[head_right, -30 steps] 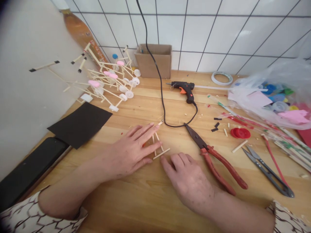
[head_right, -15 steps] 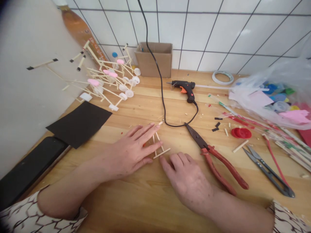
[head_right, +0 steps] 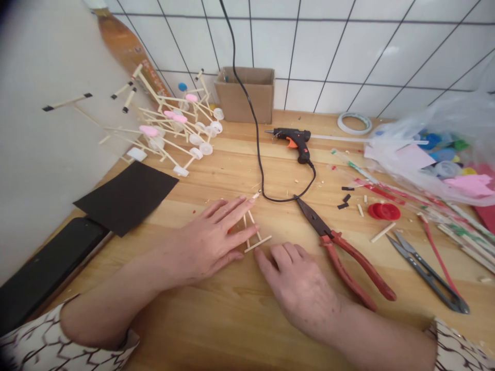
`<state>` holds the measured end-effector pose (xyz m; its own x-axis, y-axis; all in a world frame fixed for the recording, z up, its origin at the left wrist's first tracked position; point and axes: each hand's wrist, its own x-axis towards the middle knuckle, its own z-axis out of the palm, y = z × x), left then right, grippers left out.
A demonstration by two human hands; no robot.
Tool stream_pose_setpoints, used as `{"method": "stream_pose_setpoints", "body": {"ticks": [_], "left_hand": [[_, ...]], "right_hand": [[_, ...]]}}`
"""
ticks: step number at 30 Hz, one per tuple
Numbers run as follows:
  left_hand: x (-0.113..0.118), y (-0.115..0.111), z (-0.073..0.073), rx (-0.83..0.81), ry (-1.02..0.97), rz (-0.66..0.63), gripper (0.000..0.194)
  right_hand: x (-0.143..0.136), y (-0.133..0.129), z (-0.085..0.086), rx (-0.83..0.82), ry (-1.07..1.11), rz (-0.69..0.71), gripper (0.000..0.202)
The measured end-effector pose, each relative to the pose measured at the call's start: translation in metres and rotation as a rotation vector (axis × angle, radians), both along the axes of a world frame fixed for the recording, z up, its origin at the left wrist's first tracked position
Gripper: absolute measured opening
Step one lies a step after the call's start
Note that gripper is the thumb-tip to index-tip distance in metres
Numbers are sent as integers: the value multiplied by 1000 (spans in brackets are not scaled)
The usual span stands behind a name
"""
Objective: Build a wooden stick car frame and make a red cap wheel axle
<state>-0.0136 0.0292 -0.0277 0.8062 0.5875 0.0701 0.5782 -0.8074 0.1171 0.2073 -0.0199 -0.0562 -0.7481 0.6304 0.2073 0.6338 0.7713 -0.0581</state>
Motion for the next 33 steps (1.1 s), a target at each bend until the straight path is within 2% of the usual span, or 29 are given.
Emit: {"method": "stream_pose_setpoints", "body": {"ticks": [16, 24, 33], "left_hand": [[0, 0, -1, 14, 15, -2, 39], [1, -1, -2, 12, 3, 4, 37], [1, 0, 0, 1, -2, 4, 35]], "right_hand": [[1, 0, 1, -11, 10, 1, 37], [7, 3, 0, 100, 35, -132, 34], [7, 3, -1, 105, 2, -168, 34]]}}
